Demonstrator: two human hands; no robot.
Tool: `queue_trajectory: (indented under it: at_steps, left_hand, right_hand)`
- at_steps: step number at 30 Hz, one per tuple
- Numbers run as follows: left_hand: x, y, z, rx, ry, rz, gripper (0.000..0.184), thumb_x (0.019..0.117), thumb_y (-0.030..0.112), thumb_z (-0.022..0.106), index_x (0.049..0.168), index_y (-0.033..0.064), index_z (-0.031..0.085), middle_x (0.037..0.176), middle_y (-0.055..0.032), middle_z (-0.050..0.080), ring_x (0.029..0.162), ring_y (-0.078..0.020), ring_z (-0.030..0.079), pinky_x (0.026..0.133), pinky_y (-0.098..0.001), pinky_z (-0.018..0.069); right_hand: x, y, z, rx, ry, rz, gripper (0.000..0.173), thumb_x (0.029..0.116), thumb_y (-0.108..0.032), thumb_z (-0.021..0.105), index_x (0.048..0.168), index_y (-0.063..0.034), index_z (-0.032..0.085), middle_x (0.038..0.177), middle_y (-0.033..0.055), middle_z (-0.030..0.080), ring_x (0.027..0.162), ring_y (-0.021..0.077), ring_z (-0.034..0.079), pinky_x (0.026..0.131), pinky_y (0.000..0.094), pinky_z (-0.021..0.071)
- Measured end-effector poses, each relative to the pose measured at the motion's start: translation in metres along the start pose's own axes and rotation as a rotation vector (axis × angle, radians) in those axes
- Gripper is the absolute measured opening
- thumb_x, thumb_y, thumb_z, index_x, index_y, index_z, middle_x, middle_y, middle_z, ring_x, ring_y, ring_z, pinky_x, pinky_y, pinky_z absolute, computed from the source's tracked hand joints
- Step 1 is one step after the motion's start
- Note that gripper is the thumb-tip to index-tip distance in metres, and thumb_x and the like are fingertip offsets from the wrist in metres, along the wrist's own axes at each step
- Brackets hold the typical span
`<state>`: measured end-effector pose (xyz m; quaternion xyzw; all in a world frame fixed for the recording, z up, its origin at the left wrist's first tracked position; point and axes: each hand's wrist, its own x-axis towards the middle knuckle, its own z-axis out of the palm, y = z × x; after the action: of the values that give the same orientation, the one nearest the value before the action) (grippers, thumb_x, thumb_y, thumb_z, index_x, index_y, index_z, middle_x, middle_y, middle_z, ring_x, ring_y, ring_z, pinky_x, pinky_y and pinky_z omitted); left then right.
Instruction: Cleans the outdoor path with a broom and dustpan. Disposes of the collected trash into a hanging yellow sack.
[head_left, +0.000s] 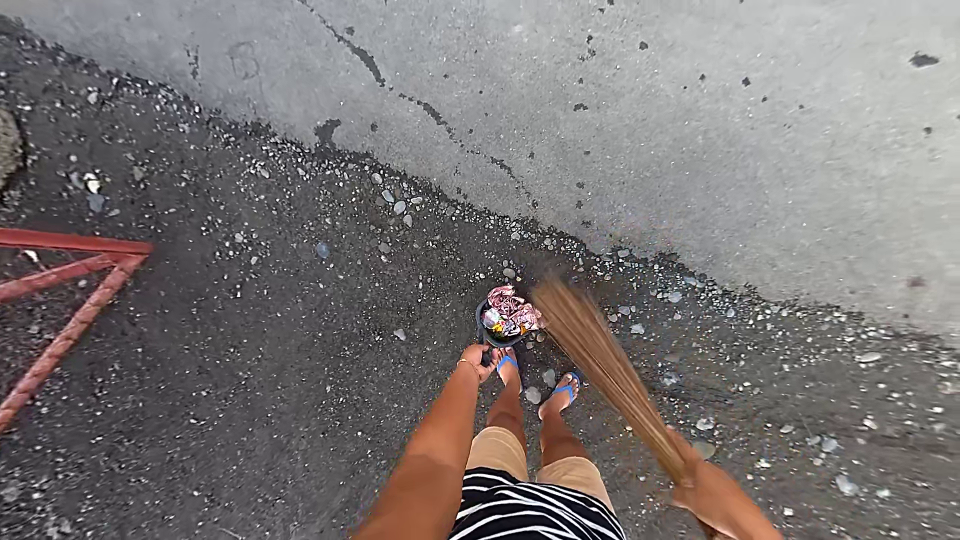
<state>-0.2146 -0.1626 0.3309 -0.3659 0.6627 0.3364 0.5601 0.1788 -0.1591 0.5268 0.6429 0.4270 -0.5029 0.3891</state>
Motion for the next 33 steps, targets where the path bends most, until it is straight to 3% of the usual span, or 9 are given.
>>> queue_trajectory:
  at_steps: [4, 7, 11, 15, 19, 23, 26, 29, 33]
  left_hand:
    - [0.006, -0.003, -0.008, -0.11, -0.018, 0.013, 0.01, 0.1042, 0.008, 0.043, 0.112, 0.0051, 0.047, 0.08, -0.0096, 0.053, 0.056, -0.0132, 0.055, 0.05, -0.021, 0.0501]
    - [0.005, -0.006, -0.007, -0.212, -0.015, 0.017, 0.005, 0.1025, 0.005, 0.045, 0.106, 0.0053, 0.048, 0.078, -0.0089, 0.052, 0.055, -0.0126, 0.053, 0.049, -0.0202, 0.0492]
    - [0.003, -0.005, -0.007, -0.285, -0.021, 0.002, 0.006, 0.1027, 0.006, 0.045, 0.107, 0.0052, 0.048, 0.081, -0.0098, 0.053, 0.057, -0.0135, 0.055, 0.051, -0.0203, 0.0505]
    - [0.004, 0.003, -0.014, -0.235, -0.014, -0.014, 0.019, 0.1046, 0.01, 0.045, 0.122, 0.004, 0.047, 0.093, -0.0144, 0.056, 0.067, -0.0174, 0.06, 0.056, -0.023, 0.0533]
    - [0.011, 0.003, -0.023, -0.026, -0.008, -0.02, 0.032, 0.1056, 0.013, 0.047, 0.136, 0.0042, 0.045, 0.108, -0.0184, 0.058, 0.082, -0.023, 0.065, 0.068, -0.0297, 0.0574]
    - [0.011, 0.002, -0.024, 0.076, -0.02, -0.025, 0.012, 0.1049, 0.012, 0.047, 0.115, 0.0072, 0.05, 0.085, -0.0077, 0.055, 0.061, -0.0112, 0.056, 0.051, -0.0194, 0.0483]
    - [0.008, 0.005, -0.023, 0.062, -0.042, -0.03, 0.006, 0.1058, 0.011, 0.044, 0.106, 0.008, 0.048, 0.077, -0.0051, 0.051, 0.055, -0.0094, 0.052, 0.048, -0.0181, 0.0454]
    - [0.007, 0.004, -0.018, 0.007, -0.034, -0.034, 0.006, 0.1052, 0.011, 0.044, 0.105, 0.0075, 0.049, 0.077, -0.0058, 0.051, 0.055, -0.0101, 0.052, 0.047, -0.0181, 0.0457]
    - [0.006, -0.001, -0.011, -0.036, -0.03, -0.018, 0.01, 0.1057, 0.01, 0.044, 0.114, 0.0055, 0.048, 0.084, -0.0082, 0.052, 0.059, -0.0112, 0.054, 0.05, -0.0187, 0.0477]
  right_hand:
    - [0.001, -0.011, -0.035, -0.043, 0.116, -0.027, 0.113, 0.0834, -0.014, 0.08, 0.167, -0.0296, 0.005, 0.127, 0.0305, 0.063, 0.11, 0.0467, 0.066, 0.093, 0.0661, 0.0507]
    - [0.045, -0.067, -0.04, -0.245, 0.219, -0.033, 0.112, 0.0853, -0.014, 0.078, 0.167, -0.0294, 0.003, 0.14, 0.0286, 0.055, 0.116, 0.0467, 0.063, 0.094, 0.0638, 0.0527]
    - [0.091, -0.114, -0.018, -0.52, 0.07, -0.071, 0.113, 0.0835, -0.015, 0.077, 0.167, -0.0209, 0.001, 0.143, 0.0326, 0.051, 0.124, 0.0495, 0.058, 0.097, 0.0649, 0.0506]
    - [0.063, -0.096, 0.015, -0.568, -0.156, -0.093, 0.116, 0.0821, -0.017, 0.079, 0.167, -0.0224, 0.0, 0.134, 0.0315, 0.059, 0.124, 0.0481, 0.06, 0.1, 0.0648, 0.0487]
    - [0.005, -0.061, 0.013, -0.373, -0.133, -0.039, 0.113, 0.0856, -0.016, 0.079, 0.167, -0.0299, 0.002, 0.139, 0.0301, 0.056, 0.123, 0.047, 0.06, 0.102, 0.0635, 0.0483]
    - [-0.037, -0.031, -0.001, -0.299, -0.018, -0.026, 0.113, 0.0837, -0.016, 0.081, 0.167, -0.0294, 0.005, 0.145, 0.0281, 0.053, 0.119, 0.0476, 0.062, 0.099, 0.065, 0.0494]
    - [-0.051, -0.017, -0.016, -0.259, 0.07, -0.029, 0.111, 0.0836, -0.017, 0.082, 0.167, -0.029, 0.009, 0.141, 0.0294, 0.056, 0.116, 0.0496, 0.063, 0.097, 0.0674, 0.0492]
    - [-0.039, -0.02, -0.034, -0.224, 0.177, -0.044, 0.111, 0.0821, -0.015, 0.083, 0.167, -0.0306, 0.013, 0.137, 0.0285, 0.059, 0.113, 0.0483, 0.064, 0.095, 0.0672, 0.0508]
    - [0.023, -0.075, -0.055, -0.258, 0.274, -0.057, 0.111, 0.0863, -0.014, 0.078, 0.167, -0.0288, 0.003, 0.145, 0.0286, 0.051, 0.117, 0.0487, 0.062, 0.095, 0.0659, 0.0513]
